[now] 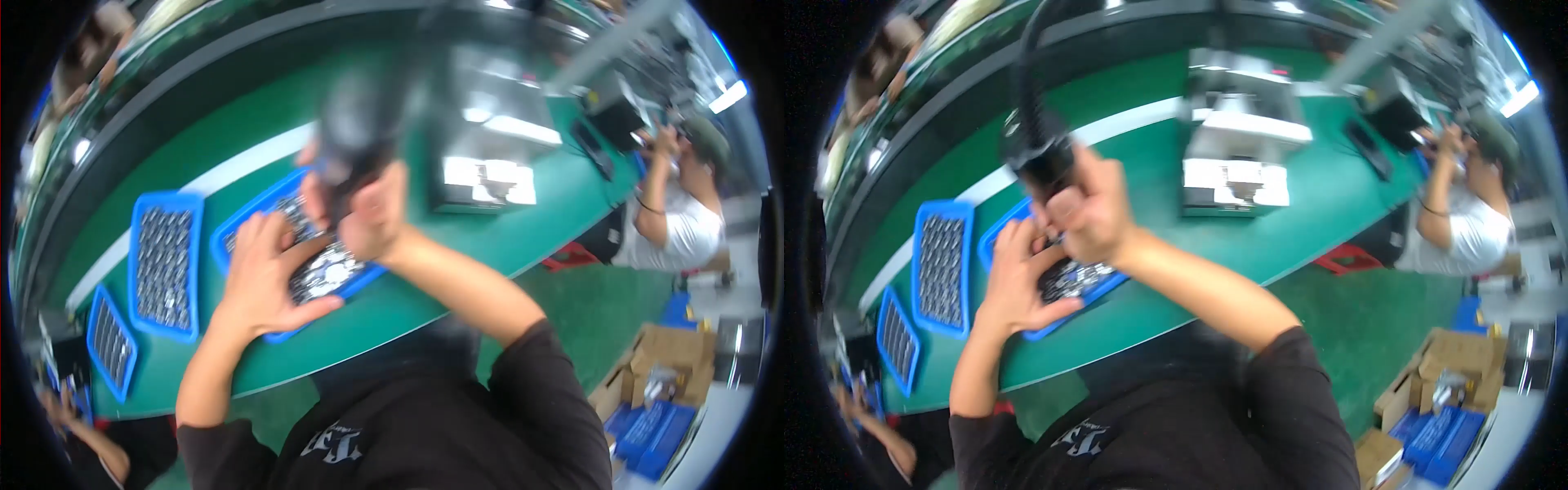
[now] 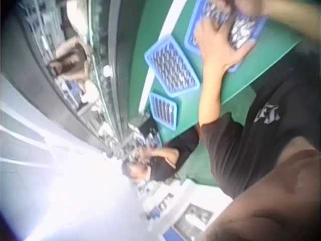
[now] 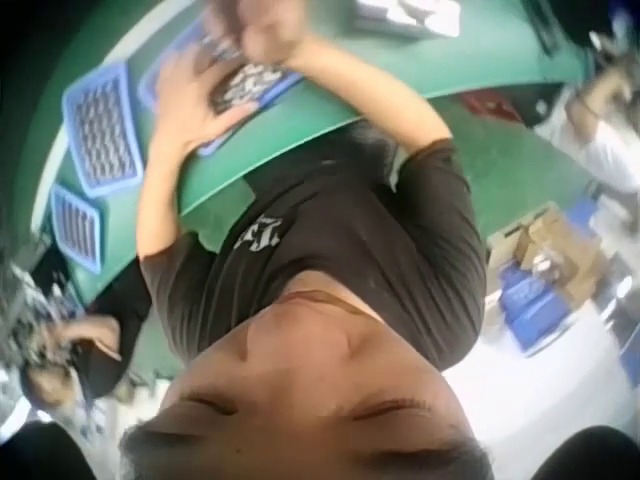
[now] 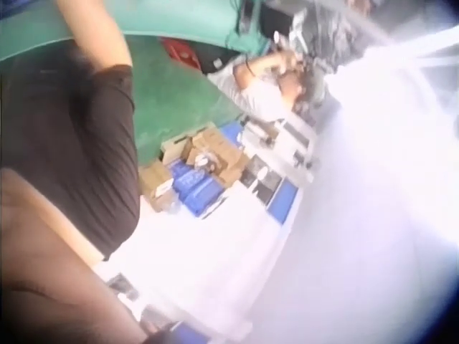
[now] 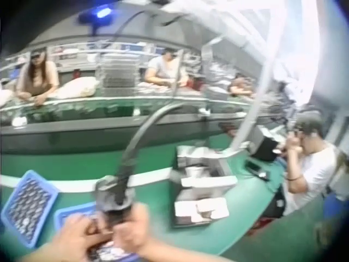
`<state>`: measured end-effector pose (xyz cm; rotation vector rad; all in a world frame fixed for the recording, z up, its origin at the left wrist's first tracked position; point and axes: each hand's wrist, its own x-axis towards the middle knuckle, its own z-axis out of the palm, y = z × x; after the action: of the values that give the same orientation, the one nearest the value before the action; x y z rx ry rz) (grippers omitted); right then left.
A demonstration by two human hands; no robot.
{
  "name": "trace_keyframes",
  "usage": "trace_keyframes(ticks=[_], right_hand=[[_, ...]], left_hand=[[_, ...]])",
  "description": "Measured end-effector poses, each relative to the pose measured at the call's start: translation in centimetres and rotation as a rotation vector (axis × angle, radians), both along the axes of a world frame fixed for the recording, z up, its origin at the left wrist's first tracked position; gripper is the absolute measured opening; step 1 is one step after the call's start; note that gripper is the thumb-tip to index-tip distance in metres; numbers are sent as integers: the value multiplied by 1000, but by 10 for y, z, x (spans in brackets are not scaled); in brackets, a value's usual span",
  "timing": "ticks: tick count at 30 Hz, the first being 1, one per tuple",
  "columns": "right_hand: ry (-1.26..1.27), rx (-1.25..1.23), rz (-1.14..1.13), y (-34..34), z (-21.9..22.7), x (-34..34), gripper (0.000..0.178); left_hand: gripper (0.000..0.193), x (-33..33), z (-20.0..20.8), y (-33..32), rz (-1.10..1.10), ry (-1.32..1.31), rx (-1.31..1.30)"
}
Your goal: The person fastens screws into electronic components organized on a blue tray, using an electric screwdriver.
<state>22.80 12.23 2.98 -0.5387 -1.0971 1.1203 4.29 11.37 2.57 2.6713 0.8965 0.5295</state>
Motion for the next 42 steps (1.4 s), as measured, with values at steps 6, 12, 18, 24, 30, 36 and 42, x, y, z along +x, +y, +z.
trace_keyframes(ticks=[6,12,18,24,30,36,42], right_hand=[[-148,31,-201,-46,63,64,112],[-222,166,-619,-53,97,155,83],[-323,221,-622,-31,74,158,67],[-318,19,-469,-38,52,154,85],[-256,142,-556,-43,104,144,95],[-282,36,-605,-28,82,156,78],[-224,-33,-505,-35,66,149,86]], left_hand=[[79,4,4,-9,6,9,-2],[79,11,1,-13,48,10,20],[82,2,-6,-10,41,-18,46],[79,-7,-11,4,-4,-214,97],[81,-14,-16,6,-4,-276,140],[78,-13,-18,3,-3,-302,103],[78,-20,-18,2,0,-301,104]])
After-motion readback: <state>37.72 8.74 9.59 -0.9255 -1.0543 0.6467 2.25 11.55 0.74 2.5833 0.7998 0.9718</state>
